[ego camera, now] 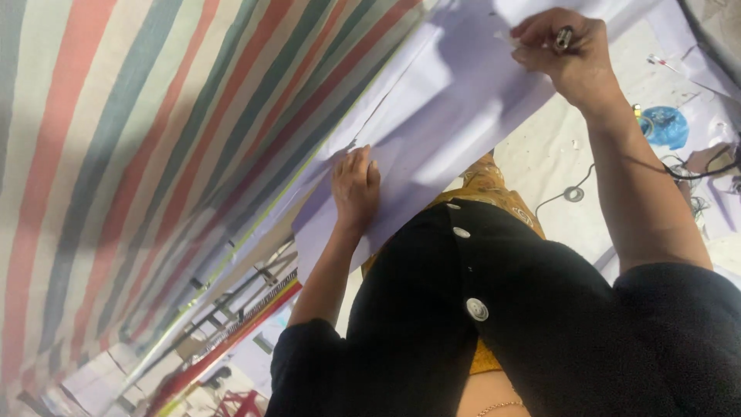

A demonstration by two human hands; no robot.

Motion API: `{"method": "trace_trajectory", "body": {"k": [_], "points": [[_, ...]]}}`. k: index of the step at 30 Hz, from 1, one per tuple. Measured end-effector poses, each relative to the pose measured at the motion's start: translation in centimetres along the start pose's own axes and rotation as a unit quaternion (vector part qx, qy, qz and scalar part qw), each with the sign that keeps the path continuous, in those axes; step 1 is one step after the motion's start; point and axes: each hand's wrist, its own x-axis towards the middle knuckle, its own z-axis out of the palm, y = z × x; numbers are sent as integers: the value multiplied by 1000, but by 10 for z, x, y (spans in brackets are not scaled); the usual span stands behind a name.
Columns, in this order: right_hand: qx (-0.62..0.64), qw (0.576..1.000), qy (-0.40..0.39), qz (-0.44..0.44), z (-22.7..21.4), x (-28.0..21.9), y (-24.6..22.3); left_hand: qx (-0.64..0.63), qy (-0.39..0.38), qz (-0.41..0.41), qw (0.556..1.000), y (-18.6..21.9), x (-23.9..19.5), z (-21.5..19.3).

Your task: Measuring, marking, and cutting a large paper banner to size on a flat surface

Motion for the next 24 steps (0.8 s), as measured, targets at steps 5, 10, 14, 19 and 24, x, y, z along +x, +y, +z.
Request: {"method": "trace_trajectory", "body": {"k": [5, 10, 14, 19, 24], "points": [[31, 999, 27, -6, 3, 0, 13, -45, 22, -52, 997, -36, -35, 13], [-14, 993, 76, 94, 5, 3, -5, -78, -230, -224, 944, -51, -19, 27], [-3, 989, 95, 113, 6, 7, -6, -91, -204, -251, 942, -51, -5, 26], [42, 993, 75, 82, 1, 11, 5, -35, -76, -155, 984, -67, -12, 48], [52, 994, 60, 74, 0, 11, 3, -74, -102, -145, 981, -58, -19, 26]]}}
